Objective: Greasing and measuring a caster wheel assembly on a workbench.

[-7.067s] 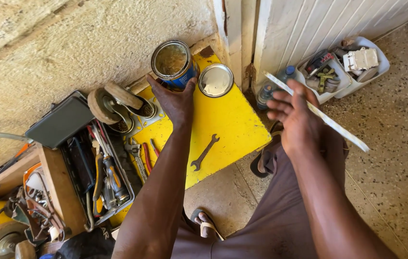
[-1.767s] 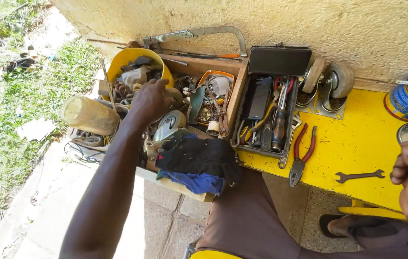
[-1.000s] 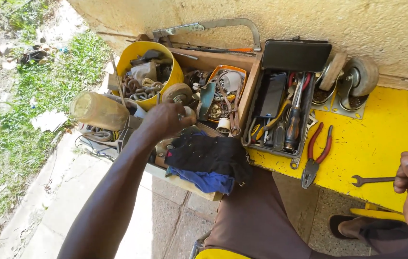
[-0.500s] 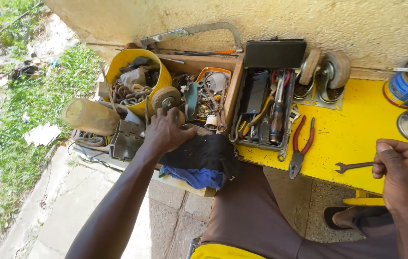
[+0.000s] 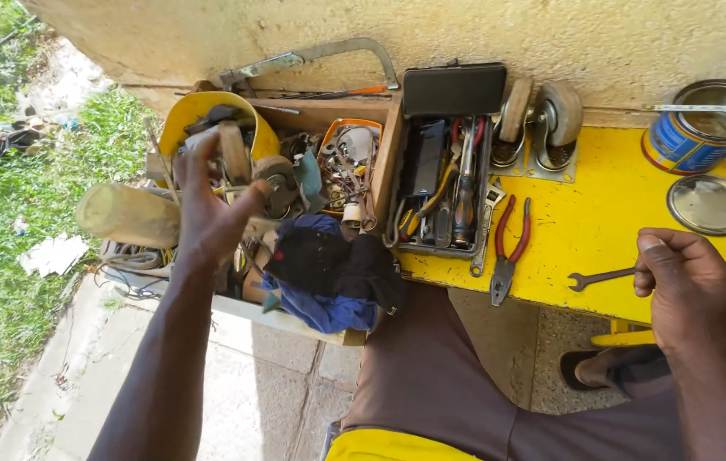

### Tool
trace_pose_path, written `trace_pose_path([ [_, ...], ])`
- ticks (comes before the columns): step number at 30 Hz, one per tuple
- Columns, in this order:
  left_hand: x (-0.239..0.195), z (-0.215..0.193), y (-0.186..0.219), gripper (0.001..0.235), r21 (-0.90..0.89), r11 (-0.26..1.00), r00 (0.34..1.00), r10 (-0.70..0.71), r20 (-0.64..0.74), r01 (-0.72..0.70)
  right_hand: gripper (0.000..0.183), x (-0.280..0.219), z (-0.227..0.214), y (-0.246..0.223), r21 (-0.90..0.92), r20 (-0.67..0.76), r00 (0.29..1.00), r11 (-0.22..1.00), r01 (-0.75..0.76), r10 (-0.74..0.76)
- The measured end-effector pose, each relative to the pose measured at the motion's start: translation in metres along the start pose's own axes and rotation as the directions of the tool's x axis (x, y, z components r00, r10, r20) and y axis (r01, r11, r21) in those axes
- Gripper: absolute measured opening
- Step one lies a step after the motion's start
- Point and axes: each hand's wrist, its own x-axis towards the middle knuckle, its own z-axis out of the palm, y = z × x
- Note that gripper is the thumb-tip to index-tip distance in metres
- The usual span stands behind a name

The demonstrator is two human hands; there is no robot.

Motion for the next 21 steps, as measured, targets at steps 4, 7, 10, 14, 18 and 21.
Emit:
trace_pose_path([
  [4, 0.017, -0.018, 0.002, 0.087, 0.142, 0.936, 0.898, 0.349, -0.269, -0.322, 0.010, 0.000, 0.013, 0.004, 0.014, 0.029, 0.999, 1.000, 0.013, -0.014],
  [7, 0.012, -0.026, 0.023, 0.084, 0.256, 0.880, 0.798, 0.473, -0.373, -0.401, 0.011, -0.009, 0.016, -0.002, 0.011, 0.029, 0.999, 1.000, 0.020, -0.020],
  [10, -0.004, -0.018, 0.061, 0.070, -0.004, 0.880, 0.811, 0.437, -0.388, -0.476, 0.013, -0.014, 0.021, -0.009, -0.017, 0.045, 0.998, 0.999, 0.048, -0.048],
  [14, -0.052, 0.031, 0.100, 0.086, -0.468, 0.834, 0.948, 0.186, -0.260, -0.292, 0.022, -0.027, 0.033, -0.014, 0.016, 0.196, 0.980, 0.999, 0.041, -0.044],
  [18, -0.096, 0.109, 0.149, 0.094, -0.919, 0.394, 0.996, 0.072, 0.047, 0.015, 0.039, -0.043, 0.049, 0.007, 0.215, 0.388, 0.921, 0.970, -0.110, 0.018],
  [21, -0.122, 0.173, 0.181, 0.096, -0.970, 0.069, 0.966, -0.127, 0.223, 0.233, 0.061, -0.057, 0.046, 0.021, 0.202, 0.327, 0.945, 0.978, -0.044, -0.025],
])
